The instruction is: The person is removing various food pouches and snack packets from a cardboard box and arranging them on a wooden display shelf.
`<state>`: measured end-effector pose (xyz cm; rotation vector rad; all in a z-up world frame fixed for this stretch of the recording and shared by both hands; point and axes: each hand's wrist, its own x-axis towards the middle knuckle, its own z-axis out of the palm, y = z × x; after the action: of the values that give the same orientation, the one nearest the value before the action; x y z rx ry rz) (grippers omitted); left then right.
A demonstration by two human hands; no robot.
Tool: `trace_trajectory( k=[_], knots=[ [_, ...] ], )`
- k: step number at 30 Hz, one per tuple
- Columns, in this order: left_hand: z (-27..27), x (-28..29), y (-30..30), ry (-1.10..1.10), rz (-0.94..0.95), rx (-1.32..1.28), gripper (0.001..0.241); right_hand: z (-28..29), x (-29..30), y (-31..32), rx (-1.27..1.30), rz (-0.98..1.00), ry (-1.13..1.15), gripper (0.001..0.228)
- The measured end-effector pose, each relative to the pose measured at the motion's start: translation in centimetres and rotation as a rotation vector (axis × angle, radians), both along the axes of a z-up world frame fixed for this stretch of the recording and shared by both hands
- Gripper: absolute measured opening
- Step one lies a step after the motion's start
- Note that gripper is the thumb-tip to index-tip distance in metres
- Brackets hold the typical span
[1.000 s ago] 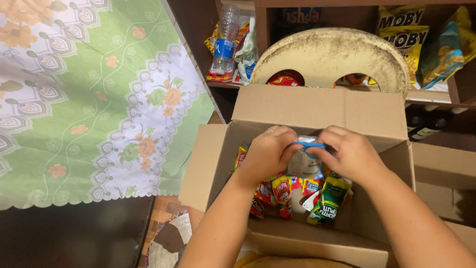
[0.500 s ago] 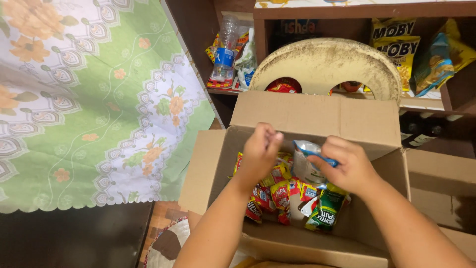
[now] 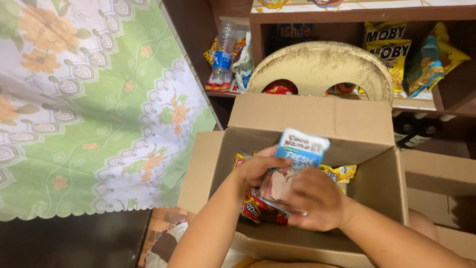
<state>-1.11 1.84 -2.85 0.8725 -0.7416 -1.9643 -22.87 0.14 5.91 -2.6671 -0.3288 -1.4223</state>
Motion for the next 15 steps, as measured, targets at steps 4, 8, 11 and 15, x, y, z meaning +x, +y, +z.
trace_trajectory(
  k=[4, 8, 11, 15],
  knots=[
    [1.9, -0.2, -0.8, 0.092, 0.216, -0.202, 0.043, -3.9, 0.0, -2.3, 0.518, -0.322, -0.135, 0.032],
    [0.1, 0.1, -1.6, 0.034, 0.303, -0.277, 0.043, -7.3, 1.4, -5.9, 1.085, -0.330, -0.216, 0.040],
    [-0.8, 0.0, -1.9, -0.087, 0.288, -0.308, 0.041, -8.0, 1.6, -7.2, 1.455, -0.107, -0.188, 0.027],
    [-1.3, 0.0, -2.3, -0.108, 0.304, -0.265, 0.038, -8.2, 1.5, -7.6, 1.546, -0.327, -0.112, 0.010]
  ],
)
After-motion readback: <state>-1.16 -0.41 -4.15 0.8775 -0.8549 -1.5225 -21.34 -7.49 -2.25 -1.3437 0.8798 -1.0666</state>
